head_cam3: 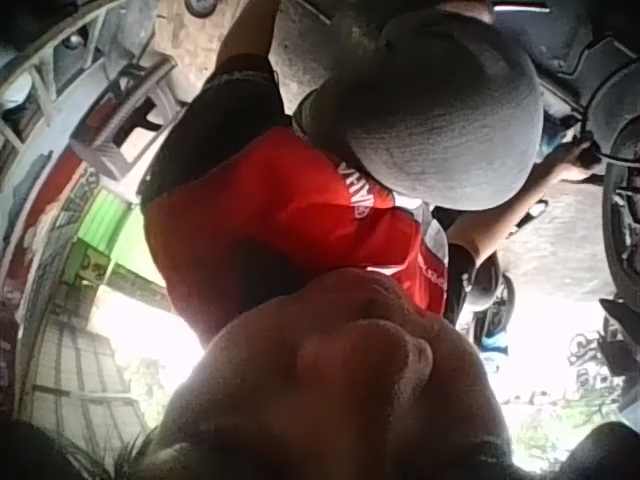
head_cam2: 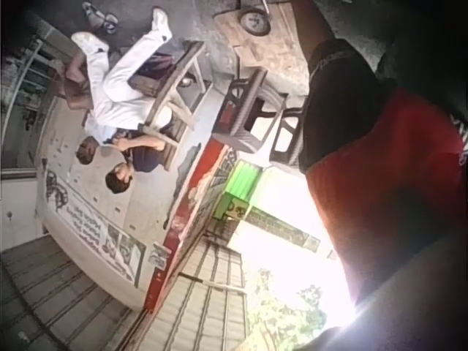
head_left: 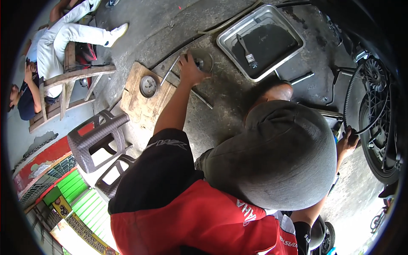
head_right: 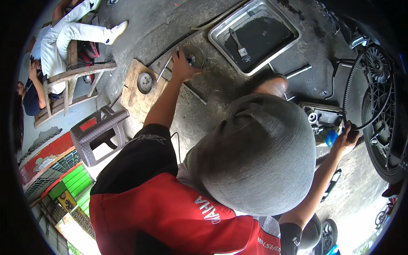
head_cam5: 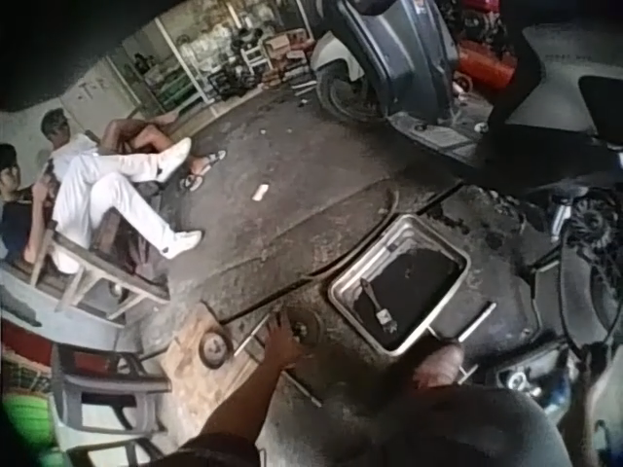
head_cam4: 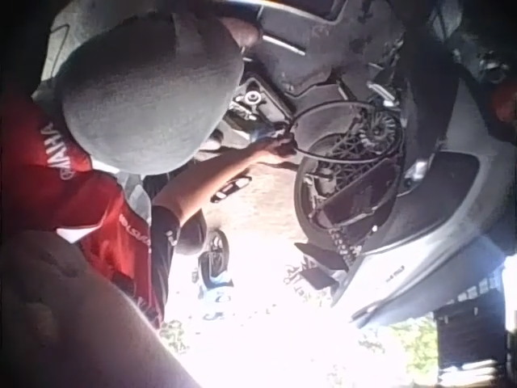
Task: Replacing the CVT drive belt and servicing the clutch assembly on a motorcycle.
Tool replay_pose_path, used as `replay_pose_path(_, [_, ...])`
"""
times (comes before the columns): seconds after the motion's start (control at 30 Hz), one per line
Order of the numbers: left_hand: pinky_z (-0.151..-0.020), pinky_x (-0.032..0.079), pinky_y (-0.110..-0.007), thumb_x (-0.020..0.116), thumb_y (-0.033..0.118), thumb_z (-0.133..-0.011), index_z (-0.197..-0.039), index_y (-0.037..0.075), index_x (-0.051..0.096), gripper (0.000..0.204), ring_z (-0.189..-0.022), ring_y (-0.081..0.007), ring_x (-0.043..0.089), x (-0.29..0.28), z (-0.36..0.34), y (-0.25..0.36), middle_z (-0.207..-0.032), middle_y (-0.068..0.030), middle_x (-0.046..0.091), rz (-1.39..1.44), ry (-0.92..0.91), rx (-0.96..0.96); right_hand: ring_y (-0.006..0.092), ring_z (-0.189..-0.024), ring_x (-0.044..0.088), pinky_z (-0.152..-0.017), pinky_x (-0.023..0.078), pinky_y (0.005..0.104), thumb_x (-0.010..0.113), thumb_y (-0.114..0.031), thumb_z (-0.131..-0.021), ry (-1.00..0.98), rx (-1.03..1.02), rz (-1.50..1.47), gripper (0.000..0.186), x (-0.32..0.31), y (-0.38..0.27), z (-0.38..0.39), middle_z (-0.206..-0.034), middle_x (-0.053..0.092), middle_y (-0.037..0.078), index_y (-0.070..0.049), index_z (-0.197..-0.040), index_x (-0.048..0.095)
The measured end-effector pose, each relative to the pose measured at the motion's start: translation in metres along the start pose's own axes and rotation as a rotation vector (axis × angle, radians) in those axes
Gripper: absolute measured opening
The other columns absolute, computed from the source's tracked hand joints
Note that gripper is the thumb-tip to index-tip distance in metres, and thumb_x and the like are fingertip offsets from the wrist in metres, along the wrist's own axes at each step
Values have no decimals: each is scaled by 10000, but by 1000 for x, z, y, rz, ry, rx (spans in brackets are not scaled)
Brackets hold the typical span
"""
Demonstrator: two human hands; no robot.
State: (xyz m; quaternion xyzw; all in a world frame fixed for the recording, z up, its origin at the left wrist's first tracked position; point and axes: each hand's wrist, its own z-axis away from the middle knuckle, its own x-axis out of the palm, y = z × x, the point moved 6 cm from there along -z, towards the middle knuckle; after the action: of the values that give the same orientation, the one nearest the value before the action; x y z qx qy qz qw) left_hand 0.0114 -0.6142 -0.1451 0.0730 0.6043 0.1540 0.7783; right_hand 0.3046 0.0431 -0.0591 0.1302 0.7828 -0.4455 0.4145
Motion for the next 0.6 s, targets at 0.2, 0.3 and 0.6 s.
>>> replay_pose_path(0.2, [-1154,340,-529,979,395,-504,-1580,46,205,1371,-1428,-470,293,-24,18,38,-1570,-267,278,-442,-156,53,237,-831,667,-756,513,366,727,-456,-919,-15,3,-84,447,-9,-21,-2,-867,696,100,-17,-1003,704])
replay_pose_path(0.3, [-1143,342,-521,971,424,-504,-1574,33,242,1352,-1415,-435,328,3,17,53,-1546,-257,335,-658,-194,242,237,-807,651,-741,505,357,740,-451,-911,-7,23,-75,443,-7,-13,-6,-854,692,99,-12,-957,700])
replay_pose_path(0.6, [-1129,283,-590,808,537,-738,-1574,86,302,1076,-1366,-437,421,28,41,110,-1503,-232,453,-804,-25,783,251,-739,606,-715,489,367,751,-430,-906,42,26,-14,430,-1,-25,4,-841,682,127,-7,-897,679])
